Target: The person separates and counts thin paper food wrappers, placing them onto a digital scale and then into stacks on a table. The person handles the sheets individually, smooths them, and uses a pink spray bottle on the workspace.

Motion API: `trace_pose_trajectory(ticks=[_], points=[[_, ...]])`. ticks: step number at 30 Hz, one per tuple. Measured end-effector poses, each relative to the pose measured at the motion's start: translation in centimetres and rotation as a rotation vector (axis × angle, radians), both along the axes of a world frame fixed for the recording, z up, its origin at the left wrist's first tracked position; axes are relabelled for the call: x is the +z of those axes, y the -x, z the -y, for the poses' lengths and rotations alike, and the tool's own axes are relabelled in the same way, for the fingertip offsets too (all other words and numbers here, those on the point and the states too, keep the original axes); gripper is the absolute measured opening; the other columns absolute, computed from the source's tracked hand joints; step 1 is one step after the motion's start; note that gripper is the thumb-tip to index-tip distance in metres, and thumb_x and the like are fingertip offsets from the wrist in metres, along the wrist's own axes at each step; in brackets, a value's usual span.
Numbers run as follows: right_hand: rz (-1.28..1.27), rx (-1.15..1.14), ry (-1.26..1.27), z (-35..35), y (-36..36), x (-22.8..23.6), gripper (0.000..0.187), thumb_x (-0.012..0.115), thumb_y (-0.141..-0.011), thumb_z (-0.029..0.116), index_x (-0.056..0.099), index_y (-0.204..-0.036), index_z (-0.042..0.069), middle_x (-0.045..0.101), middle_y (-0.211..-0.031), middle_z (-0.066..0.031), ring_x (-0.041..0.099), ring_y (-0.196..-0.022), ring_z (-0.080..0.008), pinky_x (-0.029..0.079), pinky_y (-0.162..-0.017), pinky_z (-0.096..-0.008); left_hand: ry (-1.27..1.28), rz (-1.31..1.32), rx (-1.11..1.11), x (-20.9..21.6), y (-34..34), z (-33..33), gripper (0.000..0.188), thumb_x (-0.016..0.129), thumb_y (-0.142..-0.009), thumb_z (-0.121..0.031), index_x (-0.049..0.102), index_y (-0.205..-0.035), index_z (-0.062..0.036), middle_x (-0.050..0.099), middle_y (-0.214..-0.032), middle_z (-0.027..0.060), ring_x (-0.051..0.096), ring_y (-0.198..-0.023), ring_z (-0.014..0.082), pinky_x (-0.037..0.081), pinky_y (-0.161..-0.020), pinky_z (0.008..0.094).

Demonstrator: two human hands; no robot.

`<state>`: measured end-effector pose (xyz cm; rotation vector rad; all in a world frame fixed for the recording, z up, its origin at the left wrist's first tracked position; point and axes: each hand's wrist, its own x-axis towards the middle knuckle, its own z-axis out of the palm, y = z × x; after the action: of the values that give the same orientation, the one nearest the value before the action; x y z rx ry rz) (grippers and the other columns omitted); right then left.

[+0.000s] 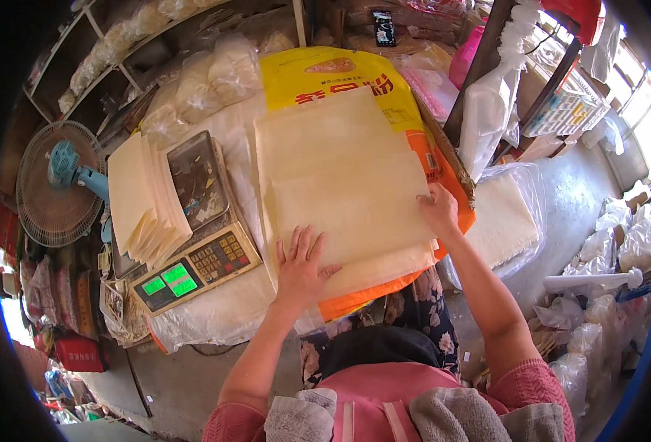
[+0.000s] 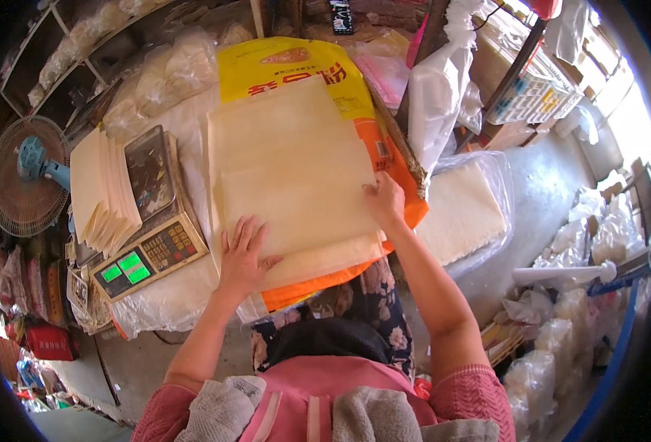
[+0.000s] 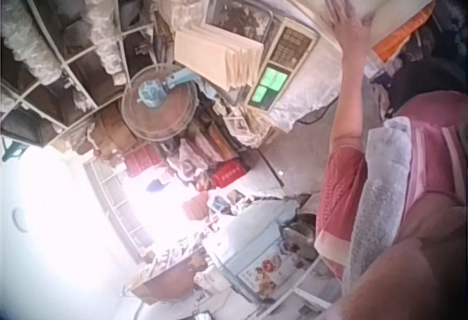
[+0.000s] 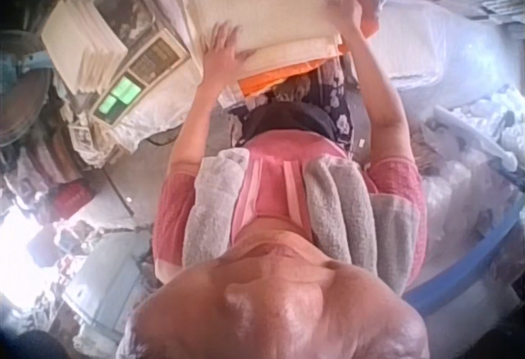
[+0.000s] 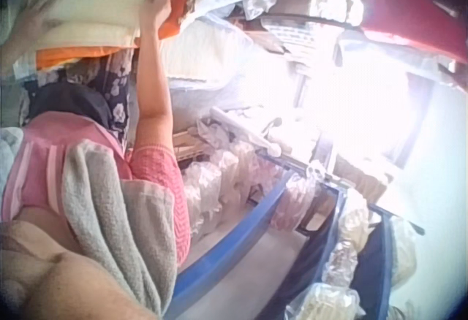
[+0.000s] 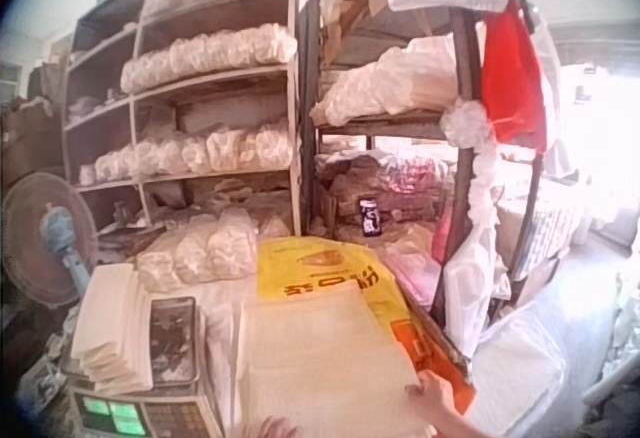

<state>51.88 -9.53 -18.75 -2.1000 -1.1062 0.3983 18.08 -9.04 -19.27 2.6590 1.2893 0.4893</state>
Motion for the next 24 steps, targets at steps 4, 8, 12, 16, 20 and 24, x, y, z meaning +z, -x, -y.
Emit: trace_pose_trajectory(ticks=[4, 8, 12, 16, 20, 24], points=[[0.051, -0.036, 0.022, -0.1, -0.2, 0.1, 0.033, 0.065, -0.080, 0.021, 0.062, -0.108, 0.003, 0.066, -0.101, -0.0213, 0.062, -0.099, -0.0383, 0.049, -0.084, -0.0430, 0.060, -0.057, -0.028, -0.2, -0.2, -0.7, 0.077, 0.056, -0.088, -0.060, 0.043, -0.146, -0.0120, 0.032, -0.156, 0.0140, 0.026, -0.146, 0.0336, 0.015, -0.117, 0.0576], [0.055, -0.032, 0.040, 0.0, -0.4, 0.9, 0.037, 0.062, -0.081, 0.018, 0.060, -0.115, 0.003, 0.067, -0.101, -0.0214, 0.063, -0.097, -0.0385, 0.049, -0.086, -0.0430, 0.071, -0.061, -0.063, -0.1, -0.4, -1.1, 0.078, 0.055, -0.090, -0.060, 0.038, -0.149, -0.0119, 0.028, -0.157, 0.0153, 0.024, -0.146, 0.0360, 0.013, -0.117, 0.0582], [0.294, 0.086, -0.079, 1.2, 3.0, 3.1, 0.051, 0.060, -0.087, 0.016, 0.049, -0.136, 0.009, 0.056, -0.130, -0.0182, 0.052, -0.119, -0.0379, 0.044, -0.100, -0.0427, 0.035, -0.102, -0.046, -0.8, 0.1, -0.6, 0.079, 0.055, -0.090, -0.059, 0.036, -0.150, -0.0109, 0.026, -0.158, 0.0163, 0.022, -0.147, 0.0373, 0.013, -0.117, 0.0586], [0.576, 0.493, -0.144, 2.2, 6.7, 3.2, 0.056, 0.058, -0.094, 0.023, 0.040, -0.147, 0.016, 0.029, -0.156, -0.0128, 0.025, -0.144, -0.0400, 0.026, -0.115, -0.0536, 0.037, -0.137, -0.046, -1.1, 0.1, -0.5, 0.079, 0.055, -0.091, -0.056, 0.033, -0.151, -0.0103, 0.024, -0.159, 0.0175, 0.020, -0.147, 0.0375, 0.012, -0.117, 0.0589], [0.606, 0.595, -0.039, 2.8, 7.4, -1.2, 0.054, 0.054, -0.096, 0.028, 0.040, -0.147, 0.017, 0.027, -0.157, -0.0136, 0.021, -0.146, -0.0388, 0.019, -0.115, -0.0606, 0.015, -0.086, -0.088, -1.3, 0.0, -0.6, 0.075, 0.057, -0.093, -0.051, 0.032, -0.151, -0.0100, 0.021, -0.159, 0.0185, 0.018, -0.148, 0.0376, 0.012, -0.117, 0.0599], [0.623, 0.591, -0.081, 2.8, 7.4, -1.8, 0.052, 0.052, -0.098, 0.032, 0.041, -0.147, 0.018, 0.028, -0.157, -0.0136, 0.022, -0.146, -0.0384, 0.018, -0.115, -0.0617, -0.067, -0.083, -0.154, -1.1, 1.6, -0.8, 0.067, 0.063, -0.089, -0.038, 0.042, -0.145, -0.0080, 0.032, -0.154, 0.0192, 0.028, -0.144, 0.0373, 0.023, -0.115, 0.0568]])
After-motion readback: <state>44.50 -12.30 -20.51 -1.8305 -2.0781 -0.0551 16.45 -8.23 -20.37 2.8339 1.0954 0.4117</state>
